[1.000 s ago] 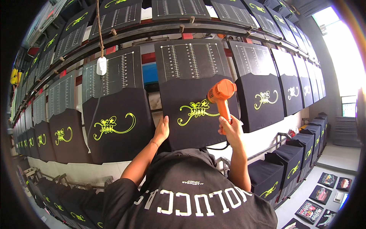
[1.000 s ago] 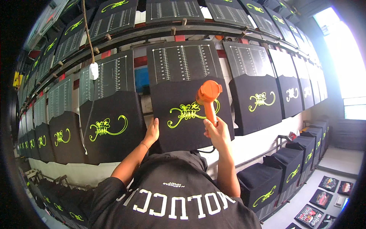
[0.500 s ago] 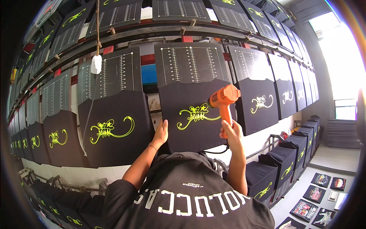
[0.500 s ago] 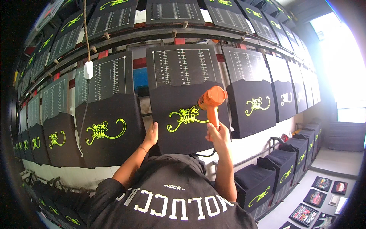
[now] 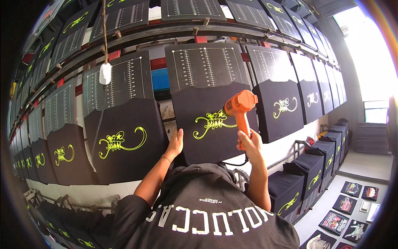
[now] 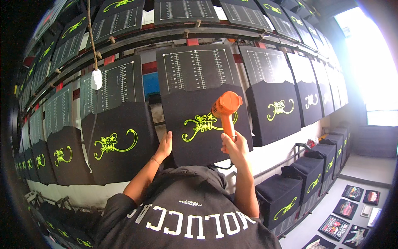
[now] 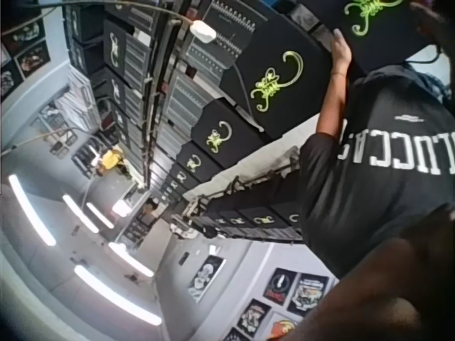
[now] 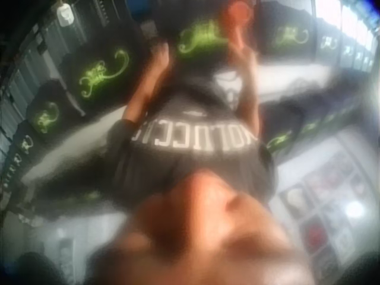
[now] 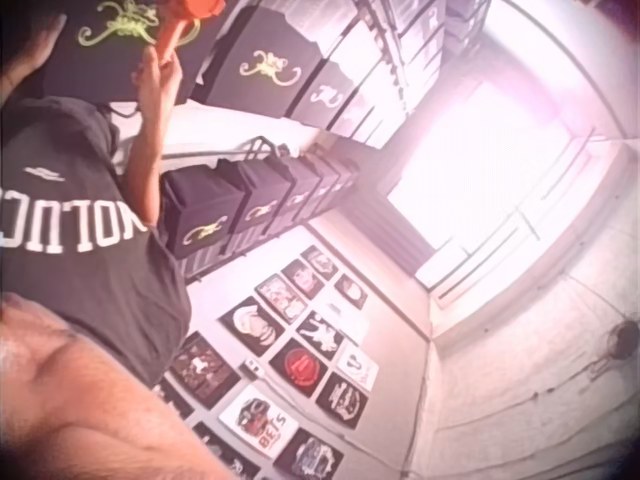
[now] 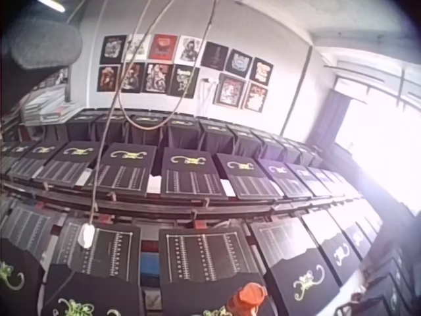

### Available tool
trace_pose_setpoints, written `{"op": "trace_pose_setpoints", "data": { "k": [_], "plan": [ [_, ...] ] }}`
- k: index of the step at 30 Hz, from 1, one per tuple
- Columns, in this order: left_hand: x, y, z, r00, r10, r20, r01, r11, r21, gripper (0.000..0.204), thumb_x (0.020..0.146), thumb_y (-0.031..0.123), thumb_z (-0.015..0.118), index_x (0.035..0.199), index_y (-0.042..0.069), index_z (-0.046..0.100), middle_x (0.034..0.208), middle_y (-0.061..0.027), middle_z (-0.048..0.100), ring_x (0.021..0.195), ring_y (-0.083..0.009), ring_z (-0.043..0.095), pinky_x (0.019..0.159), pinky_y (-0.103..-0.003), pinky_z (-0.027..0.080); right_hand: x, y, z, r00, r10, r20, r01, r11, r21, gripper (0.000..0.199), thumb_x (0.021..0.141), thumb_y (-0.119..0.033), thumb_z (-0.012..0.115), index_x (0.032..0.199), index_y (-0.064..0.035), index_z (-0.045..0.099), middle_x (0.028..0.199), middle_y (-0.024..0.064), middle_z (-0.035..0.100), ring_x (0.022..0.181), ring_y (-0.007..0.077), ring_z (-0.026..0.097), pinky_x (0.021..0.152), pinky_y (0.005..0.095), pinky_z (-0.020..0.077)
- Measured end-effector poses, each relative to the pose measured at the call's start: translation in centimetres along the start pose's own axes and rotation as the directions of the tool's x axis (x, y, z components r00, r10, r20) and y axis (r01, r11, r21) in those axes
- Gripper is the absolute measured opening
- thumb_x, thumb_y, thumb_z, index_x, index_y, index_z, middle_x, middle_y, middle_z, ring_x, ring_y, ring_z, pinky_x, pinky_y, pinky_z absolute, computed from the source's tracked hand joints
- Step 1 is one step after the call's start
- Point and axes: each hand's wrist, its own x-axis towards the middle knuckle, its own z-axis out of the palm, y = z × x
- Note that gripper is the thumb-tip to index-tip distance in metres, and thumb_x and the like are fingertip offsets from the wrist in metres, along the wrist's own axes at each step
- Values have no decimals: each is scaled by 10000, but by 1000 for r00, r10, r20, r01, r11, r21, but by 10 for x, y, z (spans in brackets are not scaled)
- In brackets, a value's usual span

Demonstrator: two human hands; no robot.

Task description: The person uses a heat gun to dry the ink on several screen-printed black shirts mounted on boards in a manufacturing facility.

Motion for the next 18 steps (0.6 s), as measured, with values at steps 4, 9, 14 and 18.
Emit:
{"op": "trace_pose_setpoints", "data": {
  "k": [4, 9, 14, 18],
  "plan": [
    [2, -6, -1, 1000, 5, 31, -3, 999, -48, 713, 1061, 522, 270, 1465, -60, 344, 1502, -235, 409, 1429, -334, 353, 1170, -367, 271, -1, 2, -10, 998, 21, 58, -24, 998, 52, 269, 962, -283, 654, 979, -22, 589, 748, 17, 570, 582, 92, 557, 551, 243, 491],
    [7, -21, 0, 998, 31, 54, -26, 996, -90, 739, 1057, 538, 267, 1487, -61, 319, 1521, -222, 387, 1445, -315, 327, 1184, -358, 247, -5, 6, -5, 1000, 5, 5, -5, 1000, 2, 286, 965, -301, 646, 983, -22, 588, 745, 21, 574, 576, 101, 557, 545, 251, 486],
    [9, -22, 3, 997, 72, 38, -66, 988, -137, 735, 1059, 533, 276, 1472, -71, 342, 1525, -206, 390, 1438, -301, 337, 1183, -354, 246, -9, 11, -20, 999, -19, 31, 18, 1000, 4, 297, 959, -315, 651, 985, -26, 588, 742, 20, 573, 563, 100, 564, 533, 245, 481],
    [6, -13, -2, 995, -2, 98, 19, 985, -169, 724, 1062, 525, 304, 1470, -69, 366, 1531, -176, 393, 1435, -268, 337, 1187, -351, 235, -14, 13, -35, 999, 10, 48, -13, 997, 79, 277, 943, -280, 674, 984, -17, 601, 716, 12, 577, 559, 91, 576, 528, 236, 489]
  ]
}}
